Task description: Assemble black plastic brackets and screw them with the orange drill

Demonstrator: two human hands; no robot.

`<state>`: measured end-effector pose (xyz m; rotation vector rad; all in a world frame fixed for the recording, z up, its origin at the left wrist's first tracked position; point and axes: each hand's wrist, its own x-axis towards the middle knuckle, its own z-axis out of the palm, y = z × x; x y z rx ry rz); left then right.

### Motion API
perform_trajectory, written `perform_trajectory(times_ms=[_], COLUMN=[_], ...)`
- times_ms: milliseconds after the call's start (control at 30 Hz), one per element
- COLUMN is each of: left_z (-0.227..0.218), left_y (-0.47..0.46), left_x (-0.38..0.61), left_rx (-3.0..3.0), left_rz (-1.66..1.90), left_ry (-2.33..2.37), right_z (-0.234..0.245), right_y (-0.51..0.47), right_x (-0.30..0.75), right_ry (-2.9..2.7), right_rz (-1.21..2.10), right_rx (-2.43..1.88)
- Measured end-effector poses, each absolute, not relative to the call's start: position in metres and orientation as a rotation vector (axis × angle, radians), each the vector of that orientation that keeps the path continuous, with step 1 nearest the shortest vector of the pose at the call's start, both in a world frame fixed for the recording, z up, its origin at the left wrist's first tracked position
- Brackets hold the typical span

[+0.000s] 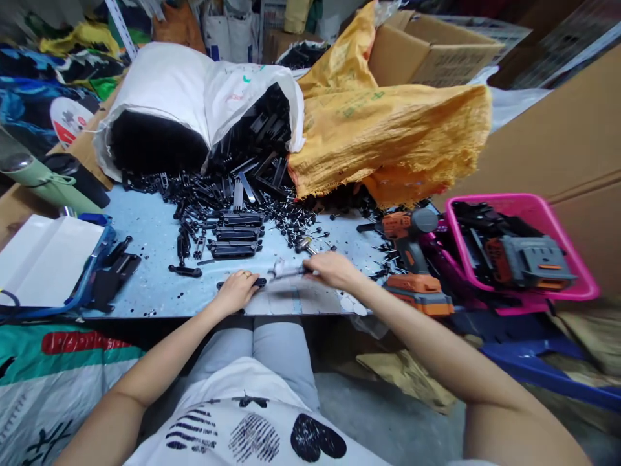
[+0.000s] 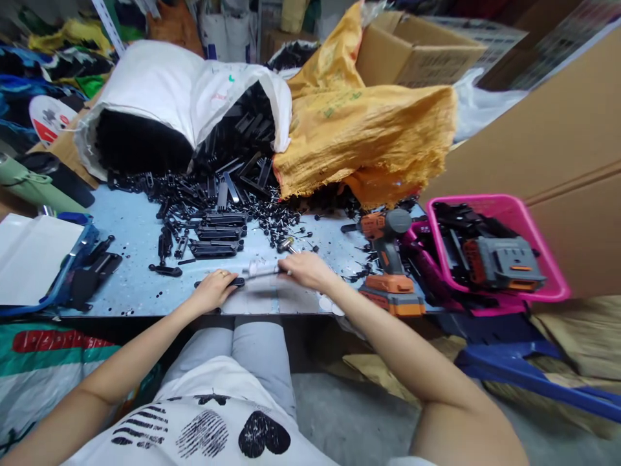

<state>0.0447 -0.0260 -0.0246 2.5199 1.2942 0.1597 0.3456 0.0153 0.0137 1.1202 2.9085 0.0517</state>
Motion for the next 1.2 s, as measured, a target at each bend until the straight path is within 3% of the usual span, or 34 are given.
perform_trajectory(times_ms=[100,233,600,833,967,1200], left_z=[-0.018,-0.007,-0.017,-0.017,-0.007,-0.001], left_y=[-0.023,-0.025,-0.032,-0.031,0.013,0.126], left_x=[0.047,0.051,0.044,0.049,0.085,0.161], left_rx=[2.509,2.500,2.507,2.525,2.641,2.473], left_rz=[0.123,0.106,0.327,0.223,0.197,0.230], left_ry=[1.247,1.215,1.108,1.122,1.022,1.449], right_z=[-0.009,-0.023,0.020,0.009,-0.004,-0.009], right_y=[-0.035,-0.052,-0.068,-0.053,-0.049,0.023], right_x=[0.321,0.304,0.284,0.296,0.309,0.347], right_ry=[2.911,2.825,2.849,2.877,2.859,2.561], right_rz=[-0.017,-0.050,0.126,0.058,-0.005,0.138], right_rx=[0.999,1.201,1.359,1.328,1.476,2.120])
